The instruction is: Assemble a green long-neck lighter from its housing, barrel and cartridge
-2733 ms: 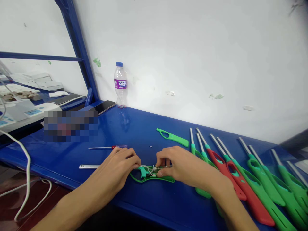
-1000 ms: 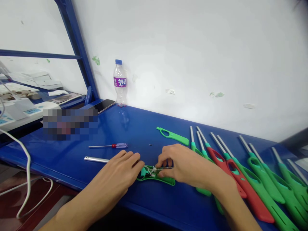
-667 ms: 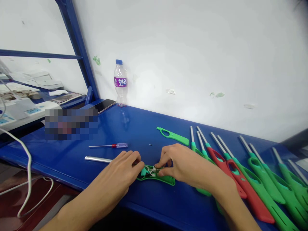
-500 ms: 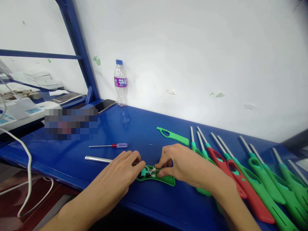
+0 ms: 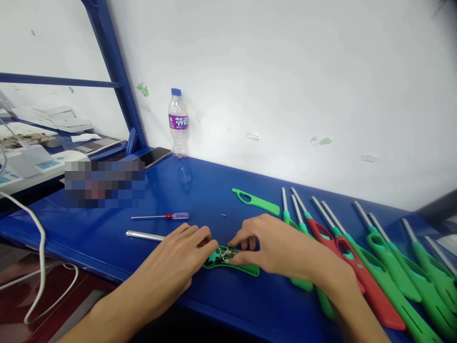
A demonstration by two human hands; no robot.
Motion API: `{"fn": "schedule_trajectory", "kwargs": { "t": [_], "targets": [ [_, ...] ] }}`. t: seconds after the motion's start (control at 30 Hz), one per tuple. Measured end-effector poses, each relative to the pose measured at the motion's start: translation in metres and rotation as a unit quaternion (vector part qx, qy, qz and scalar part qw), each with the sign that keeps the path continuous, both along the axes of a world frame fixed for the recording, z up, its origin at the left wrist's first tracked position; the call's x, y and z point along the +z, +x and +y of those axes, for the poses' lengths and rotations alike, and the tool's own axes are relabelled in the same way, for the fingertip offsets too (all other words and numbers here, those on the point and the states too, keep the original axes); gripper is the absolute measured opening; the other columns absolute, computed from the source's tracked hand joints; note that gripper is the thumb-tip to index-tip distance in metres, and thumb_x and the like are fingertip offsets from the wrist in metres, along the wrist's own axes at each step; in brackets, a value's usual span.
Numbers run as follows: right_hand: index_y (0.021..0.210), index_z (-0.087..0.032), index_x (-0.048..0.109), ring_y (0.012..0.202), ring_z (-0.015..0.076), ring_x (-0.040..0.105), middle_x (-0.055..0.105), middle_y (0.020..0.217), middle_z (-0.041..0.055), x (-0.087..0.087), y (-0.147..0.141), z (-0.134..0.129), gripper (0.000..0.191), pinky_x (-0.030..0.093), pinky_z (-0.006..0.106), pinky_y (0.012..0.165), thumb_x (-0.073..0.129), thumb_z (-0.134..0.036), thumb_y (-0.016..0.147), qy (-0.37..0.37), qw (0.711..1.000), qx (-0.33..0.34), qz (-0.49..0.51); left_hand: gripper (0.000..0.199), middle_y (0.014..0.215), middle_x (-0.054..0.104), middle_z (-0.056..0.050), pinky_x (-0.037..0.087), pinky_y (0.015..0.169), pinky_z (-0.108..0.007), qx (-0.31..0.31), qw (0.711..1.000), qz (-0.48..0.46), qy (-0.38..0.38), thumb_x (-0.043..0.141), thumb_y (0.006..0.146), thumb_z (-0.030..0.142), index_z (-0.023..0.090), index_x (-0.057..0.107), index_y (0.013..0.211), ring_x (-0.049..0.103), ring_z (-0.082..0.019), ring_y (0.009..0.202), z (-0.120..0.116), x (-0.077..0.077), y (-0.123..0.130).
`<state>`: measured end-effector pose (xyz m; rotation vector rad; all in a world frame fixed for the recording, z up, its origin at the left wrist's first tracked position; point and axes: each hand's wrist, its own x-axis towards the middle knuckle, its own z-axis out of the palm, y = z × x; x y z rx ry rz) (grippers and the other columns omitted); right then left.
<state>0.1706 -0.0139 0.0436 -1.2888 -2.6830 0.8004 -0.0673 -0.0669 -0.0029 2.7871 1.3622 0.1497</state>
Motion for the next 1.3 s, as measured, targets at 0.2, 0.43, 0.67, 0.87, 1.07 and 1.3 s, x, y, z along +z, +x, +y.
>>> {"fn": "schedule_trajectory", "kwargs": {
  "t": [0.2, 0.43, 0.67, 0.87, 1.07, 1.3],
  "targets": [
    [0.099, -0.028, 0.077, 0.077, 0.0169, 0.065, 0.074, 0.081, -0.0039, 0.0, -0.006, -0.001, 0.009, 0.038, 0.028, 0.066, 0.071, -0.033, 0.094, 0.041, 0.999, 0.012, 0.02, 0.073, 0.123, 0.059, -0.004, 0.042, 0.102, -0.045, -0.013, 0.999, -0.047, 0.001, 0.042, 0.067, -0.011, 0.026, 0.051, 0.129, 0.054, -0.026, 0.11, -0.001, -0.013, -0.005],
    [0.092, -0.026, 0.074, 0.071, 0.0144, 0.063, 0.074, 0.078, -0.0052, -0.007, -0.009, 0.001, 0.003, 0.034, 0.027, 0.062, 0.072, -0.026, 0.095, 0.003, 0.999, 0.015, 0.028, 0.059, 0.117, 0.061, -0.004, 0.046, 0.094, -0.044, -0.004, 1.0, -0.014, -0.019, 0.048, 0.072, -0.009, 0.024, 0.057, 0.12, 0.056, -0.026, 0.103, 0.0, -0.006, -0.003],
    [0.094, -0.026, 0.073, 0.074, 0.0151, 0.064, 0.073, 0.079, -0.0051, -0.008, -0.011, -0.002, 0.005, 0.033, 0.026, 0.061, 0.077, -0.028, 0.092, 0.005, 0.999, 0.002, 0.035, 0.061, 0.112, 0.065, -0.003, 0.049, 0.092, -0.042, -0.004, 1.0, -0.006, 0.02, 0.047, 0.067, -0.015, 0.025, 0.063, 0.109, 0.061, -0.026, 0.101, 0.003, -0.013, -0.001],
    [0.094, -0.024, 0.074, 0.077, 0.0173, 0.067, 0.076, 0.083, -0.0018, -0.005, -0.012, -0.002, 0.015, 0.038, 0.028, 0.068, 0.065, -0.033, 0.102, 0.086, 0.996, -0.001, 0.031, 0.064, 0.109, 0.067, -0.003, 0.05, 0.09, -0.037, 0.023, 0.999, -0.008, 0.034, 0.041, 0.068, -0.017, 0.025, 0.065, 0.111, 0.064, -0.023, 0.098, 0.008, -0.014, 0.001],
    [0.093, -0.019, 0.072, 0.086, 0.022, 0.07, 0.076, 0.089, 0.0051, -0.008, -0.012, 0.011, 0.027, 0.041, 0.041, 0.097, 0.051, -0.024, 0.109, 0.22, 0.973, -0.059, -0.022, 0.058, 0.111, 0.069, -0.006, 0.053, 0.093, -0.039, 0.038, 0.999, -0.016, 0.006, 0.041, 0.069, -0.015, 0.022, 0.065, 0.107, 0.065, -0.024, 0.099, 0.01, -0.017, 0.002],
    [0.095, -0.023, 0.07, 0.084, 0.0219, 0.072, 0.078, 0.092, 0.0024, -0.031, -0.005, 0.025, 0.029, 0.035, 0.052, 0.109, 0.045, -0.027, 0.109, 0.315, 0.944, -0.067, 0.066, 0.05, 0.115, 0.067, -0.009, 0.055, 0.097, -0.043, 0.019, 1.0, 0.009, -0.005, 0.055, 0.07, -0.005, 0.019, 0.061, 0.113, 0.064, -0.028, 0.105, 0.007, -0.009, 0.008]
  ]
}}
